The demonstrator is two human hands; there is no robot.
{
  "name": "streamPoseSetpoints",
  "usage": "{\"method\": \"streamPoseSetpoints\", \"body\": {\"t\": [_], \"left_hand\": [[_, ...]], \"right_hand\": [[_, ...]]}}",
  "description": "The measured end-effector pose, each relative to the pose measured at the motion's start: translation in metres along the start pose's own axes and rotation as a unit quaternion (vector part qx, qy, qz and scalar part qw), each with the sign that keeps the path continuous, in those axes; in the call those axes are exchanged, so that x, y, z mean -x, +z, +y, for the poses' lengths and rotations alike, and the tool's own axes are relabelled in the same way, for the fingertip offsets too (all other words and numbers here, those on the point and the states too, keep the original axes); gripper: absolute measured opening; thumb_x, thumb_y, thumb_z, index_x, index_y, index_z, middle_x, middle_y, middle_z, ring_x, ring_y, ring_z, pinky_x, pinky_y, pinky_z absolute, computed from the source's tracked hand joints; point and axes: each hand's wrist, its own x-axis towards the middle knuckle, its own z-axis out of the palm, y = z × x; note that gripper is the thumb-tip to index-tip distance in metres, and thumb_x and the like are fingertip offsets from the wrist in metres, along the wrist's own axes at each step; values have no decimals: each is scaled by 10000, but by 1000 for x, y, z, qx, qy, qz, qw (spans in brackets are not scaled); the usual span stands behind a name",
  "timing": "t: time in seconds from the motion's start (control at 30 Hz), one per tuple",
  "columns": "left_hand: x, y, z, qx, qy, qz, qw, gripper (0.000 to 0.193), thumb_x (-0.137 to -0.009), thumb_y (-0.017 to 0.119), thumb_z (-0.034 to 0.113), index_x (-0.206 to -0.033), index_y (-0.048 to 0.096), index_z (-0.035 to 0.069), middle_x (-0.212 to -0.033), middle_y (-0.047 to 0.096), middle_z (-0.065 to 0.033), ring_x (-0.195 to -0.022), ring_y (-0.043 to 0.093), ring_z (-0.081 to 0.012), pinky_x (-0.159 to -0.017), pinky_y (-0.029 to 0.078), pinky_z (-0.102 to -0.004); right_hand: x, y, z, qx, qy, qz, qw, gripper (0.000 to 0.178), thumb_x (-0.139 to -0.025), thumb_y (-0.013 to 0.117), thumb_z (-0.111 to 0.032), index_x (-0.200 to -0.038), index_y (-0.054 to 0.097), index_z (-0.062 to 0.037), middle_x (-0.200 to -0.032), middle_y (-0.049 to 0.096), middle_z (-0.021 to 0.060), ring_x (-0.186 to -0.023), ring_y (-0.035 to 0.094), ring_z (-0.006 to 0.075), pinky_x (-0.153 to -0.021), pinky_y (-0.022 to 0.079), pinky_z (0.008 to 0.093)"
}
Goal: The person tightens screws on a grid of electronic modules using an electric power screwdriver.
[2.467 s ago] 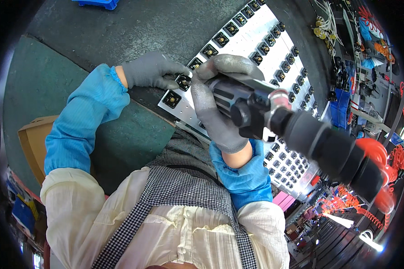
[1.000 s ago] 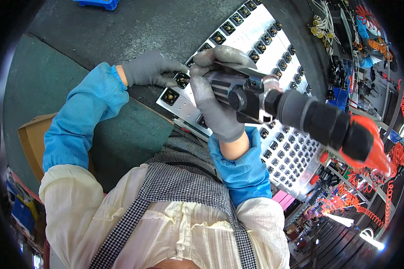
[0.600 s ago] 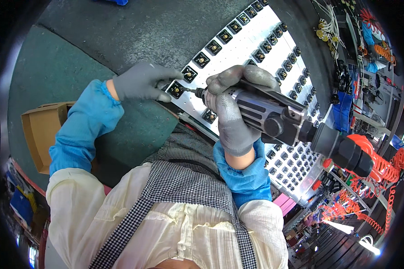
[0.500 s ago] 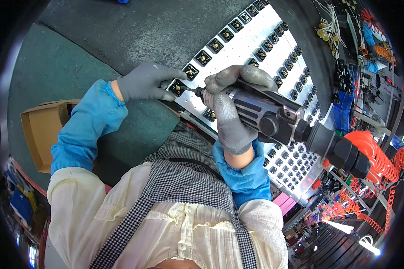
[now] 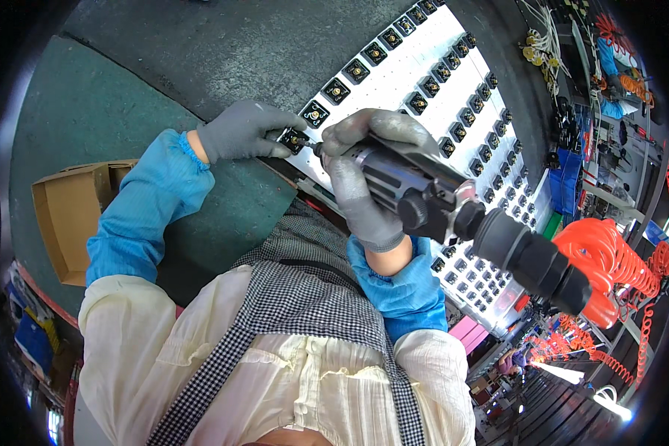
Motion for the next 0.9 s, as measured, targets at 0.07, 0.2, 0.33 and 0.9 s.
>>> {"method": "streamPoseSetpoints", "body": {"t": [0.07, 0.2, 0.33, 0.9], "left_hand": [[2, -1, 0, 4, 6, 5, 1000, 541, -759, 794, 259, -1269, 624, 206, -726, 614, -62, -663, 614, -201, -645, 481, -338], [2, -6, 1, 19, -30, -39, 999, 562, -764, 783, 329, -1286, 607, 217, -765, 626, -76, -698, 633, -234, -660, 495, -361], [3, -9, 0, 41, -37, -23, 998, 553, -762, 786, 321, -1280, 615, 231, -728, 596, -66, -667, 610, -224, -638, 480, -367], [-2, -6, -10, -3, 36, -17, 999, 512, -770, 786, 296, -1251, 631, 217, -680, 614, -69, -611, 618, -220, -594, 480, -357]], "right_hand": [[0, -3, 1, 7, 11, -11, 1000, 456, -875, 655, -11, -1288, 471, -65, -1019, 611, 162, -861, 649, 236, -719, 581, 374], [-3, 1, -2, 26, -20, -118, 992, 407, -868, 673, -27, -1222, 476, -62, -972, 601, 155, -793, 651, 240, -627, 576, 361], [-2, 0, 1, 20, 26, -56, 998, 458, -771, 652, 63, -1182, 469, -20, -1008, 626, 179, -854, 678, 233, -775, 585, 371], [-2, 13, 0, 57, 76, -35, 995, 456, -789, 643, 69, -1200, 458, 0, -1064, 620, 196, -903, 681, 228, -806, 584, 360]]}}
